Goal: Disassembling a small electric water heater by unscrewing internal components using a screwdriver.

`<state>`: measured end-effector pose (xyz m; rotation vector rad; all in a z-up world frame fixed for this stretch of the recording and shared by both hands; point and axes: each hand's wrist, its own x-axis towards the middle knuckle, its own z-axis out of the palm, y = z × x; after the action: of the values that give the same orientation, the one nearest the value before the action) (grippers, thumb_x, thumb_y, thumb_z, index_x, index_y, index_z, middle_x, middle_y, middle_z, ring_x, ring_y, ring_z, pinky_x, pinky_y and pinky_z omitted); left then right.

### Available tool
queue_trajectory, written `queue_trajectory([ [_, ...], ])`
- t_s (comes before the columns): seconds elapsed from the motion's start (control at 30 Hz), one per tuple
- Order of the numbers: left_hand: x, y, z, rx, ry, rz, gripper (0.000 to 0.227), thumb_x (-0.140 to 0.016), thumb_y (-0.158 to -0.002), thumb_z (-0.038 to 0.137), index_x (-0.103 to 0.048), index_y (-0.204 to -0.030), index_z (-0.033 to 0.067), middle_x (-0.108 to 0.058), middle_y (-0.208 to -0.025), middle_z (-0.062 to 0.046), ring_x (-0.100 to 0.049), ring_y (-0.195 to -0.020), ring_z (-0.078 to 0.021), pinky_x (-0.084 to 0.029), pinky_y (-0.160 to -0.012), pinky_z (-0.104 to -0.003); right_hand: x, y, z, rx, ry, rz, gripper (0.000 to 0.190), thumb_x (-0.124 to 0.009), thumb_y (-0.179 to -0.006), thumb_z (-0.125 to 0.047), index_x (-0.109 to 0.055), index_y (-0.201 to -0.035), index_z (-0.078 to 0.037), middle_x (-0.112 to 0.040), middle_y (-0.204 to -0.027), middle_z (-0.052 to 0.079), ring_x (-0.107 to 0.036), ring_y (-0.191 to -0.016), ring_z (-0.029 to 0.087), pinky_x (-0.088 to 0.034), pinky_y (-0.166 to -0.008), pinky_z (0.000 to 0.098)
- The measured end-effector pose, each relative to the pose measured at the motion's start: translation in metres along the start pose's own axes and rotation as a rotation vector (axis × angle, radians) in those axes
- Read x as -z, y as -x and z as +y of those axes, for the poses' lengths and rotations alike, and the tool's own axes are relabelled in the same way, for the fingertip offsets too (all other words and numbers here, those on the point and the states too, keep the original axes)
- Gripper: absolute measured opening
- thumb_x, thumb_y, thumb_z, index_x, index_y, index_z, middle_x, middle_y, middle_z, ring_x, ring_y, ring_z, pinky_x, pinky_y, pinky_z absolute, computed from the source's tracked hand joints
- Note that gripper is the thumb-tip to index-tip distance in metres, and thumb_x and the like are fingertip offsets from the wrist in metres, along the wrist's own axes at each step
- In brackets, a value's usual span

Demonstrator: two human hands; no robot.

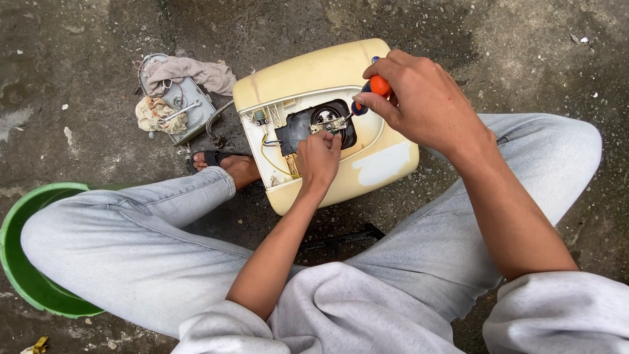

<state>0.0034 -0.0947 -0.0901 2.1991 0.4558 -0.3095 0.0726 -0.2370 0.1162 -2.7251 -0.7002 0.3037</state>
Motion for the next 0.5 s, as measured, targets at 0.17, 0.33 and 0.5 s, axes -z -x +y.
queue_trajectory([
  [0.17,0.001,-0.005,0.002,-0.065,-0.019,0.005,0.022,-0.071,-0.095,0.024,-0.078,-0.079,0.0115,-0.073,-0.067,-0.009,-0.070,-0.065,-0.0307,-0.051,-0.056,-0.045,-0.003,0.000,0.002,0.048,-0.014,0.016,0.032,-0.069,-0.103,-0.031,-0.068,-0.119,-0.003,-0.064,-0.106,0.016,-0.063,-0.080,0.041,-0.048,-0.068,0.0524],
  [0.33,-0.005,-0.007,-0.002,-0.108,-0.026,0.010,0.020,-0.072,-0.095,0.019,-0.078,-0.079,0.0088,-0.072,-0.064,-0.012,-0.069,-0.060,-0.0311,-0.053,-0.054,-0.045,0.000,-0.001,0.001,0.054,-0.019,0.000,0.033,-0.070,-0.103,-0.031,-0.069,-0.120,-0.003,-0.066,-0.109,0.015,-0.064,-0.082,0.040,-0.048,-0.069,0.0520],
  [0.5,-0.009,-0.007,-0.002,-0.168,-0.025,0.044,0.028,-0.070,-0.095,0.014,-0.073,-0.069,0.0064,-0.071,-0.062,-0.012,-0.067,-0.056,-0.0320,-0.052,-0.055,-0.047,0.002,-0.002,-0.001,0.060,-0.029,-0.020,0.033,-0.069,-0.103,-0.028,-0.069,-0.123,-0.002,-0.065,-0.110,0.014,-0.064,-0.081,0.038,-0.049,-0.069,0.0509],
])
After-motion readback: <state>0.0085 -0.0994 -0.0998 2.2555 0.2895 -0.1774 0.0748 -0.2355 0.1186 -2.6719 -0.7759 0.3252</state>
